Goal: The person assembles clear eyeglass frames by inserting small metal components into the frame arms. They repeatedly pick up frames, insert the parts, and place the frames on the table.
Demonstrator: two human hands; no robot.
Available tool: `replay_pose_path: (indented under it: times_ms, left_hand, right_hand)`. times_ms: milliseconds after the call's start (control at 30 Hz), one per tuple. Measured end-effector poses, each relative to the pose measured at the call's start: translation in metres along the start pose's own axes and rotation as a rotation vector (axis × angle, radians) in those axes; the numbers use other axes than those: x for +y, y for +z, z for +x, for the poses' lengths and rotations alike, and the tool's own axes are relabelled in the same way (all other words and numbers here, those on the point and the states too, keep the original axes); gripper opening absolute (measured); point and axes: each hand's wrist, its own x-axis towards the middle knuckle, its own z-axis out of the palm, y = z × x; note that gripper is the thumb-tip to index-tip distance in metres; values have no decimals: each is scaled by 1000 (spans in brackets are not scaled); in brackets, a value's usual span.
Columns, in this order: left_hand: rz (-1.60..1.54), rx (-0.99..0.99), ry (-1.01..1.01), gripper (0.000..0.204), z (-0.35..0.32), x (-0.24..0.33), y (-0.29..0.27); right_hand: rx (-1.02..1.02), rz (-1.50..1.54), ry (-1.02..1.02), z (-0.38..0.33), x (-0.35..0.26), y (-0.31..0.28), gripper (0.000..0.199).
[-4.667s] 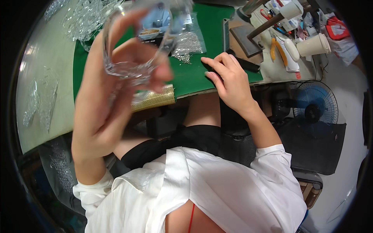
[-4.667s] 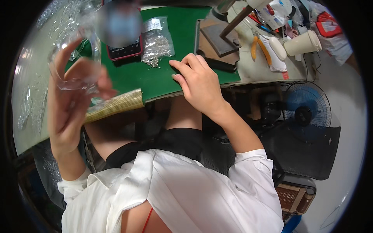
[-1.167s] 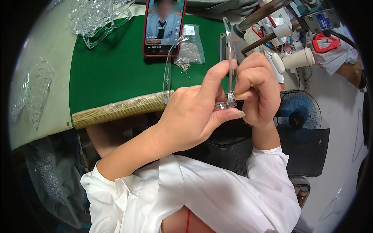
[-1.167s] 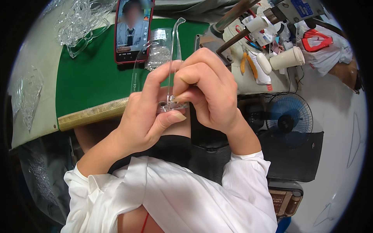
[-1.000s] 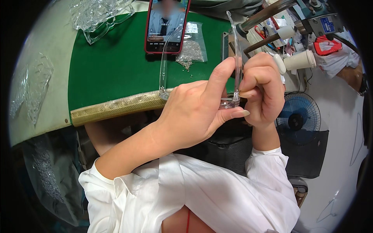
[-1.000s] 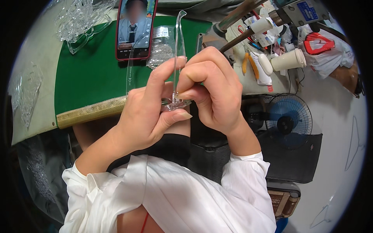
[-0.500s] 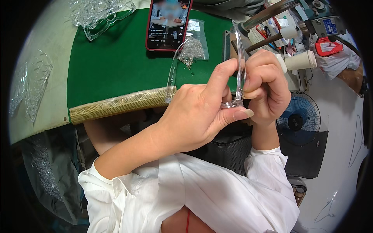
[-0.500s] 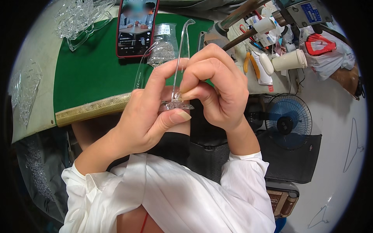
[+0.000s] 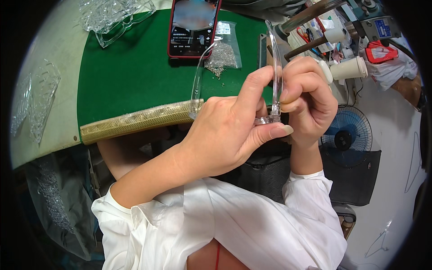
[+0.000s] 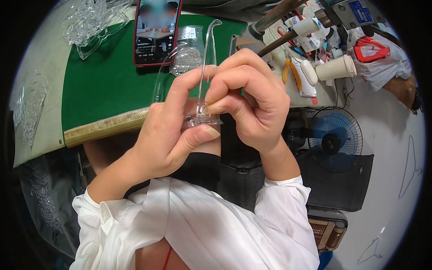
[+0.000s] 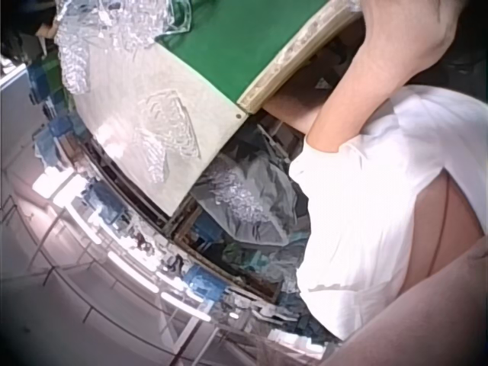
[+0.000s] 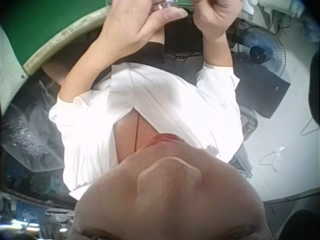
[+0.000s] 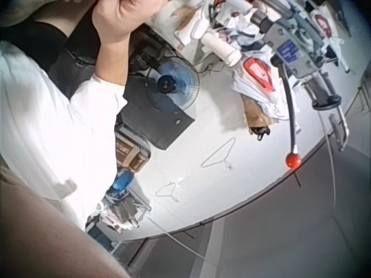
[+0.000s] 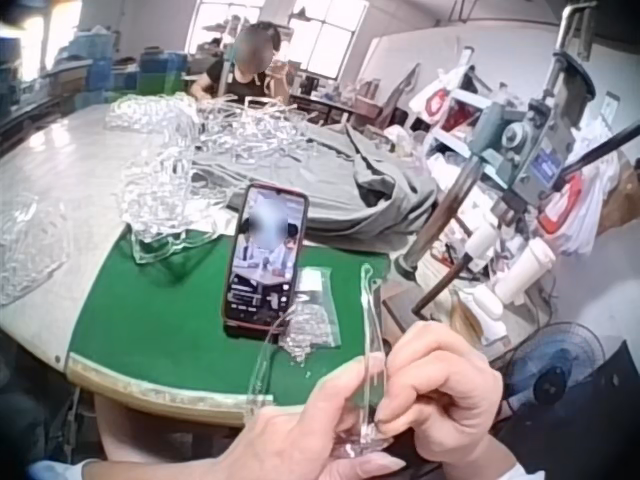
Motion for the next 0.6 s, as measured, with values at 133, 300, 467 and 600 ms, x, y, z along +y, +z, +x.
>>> replay_pose_path:
  times_ms: [133,300,467,600]
  left_hand:
    - [-49,-11,-21,68,1,2,-1]
    - [-51,-28,-7,67,0,0,-2]
    - [-129,-69,-66,67,2,4,-4]
    - [-126,-69,-90,68,3,5,-7]
  right_hand:
    - [7,42,76,0,-3,0,12]
    - [-32,33,72,7,-1,-6,15]
    - [-119,-140,-34,14,-1,-11,19]
    - [-108,-208,-65,14,-3,-7,23]
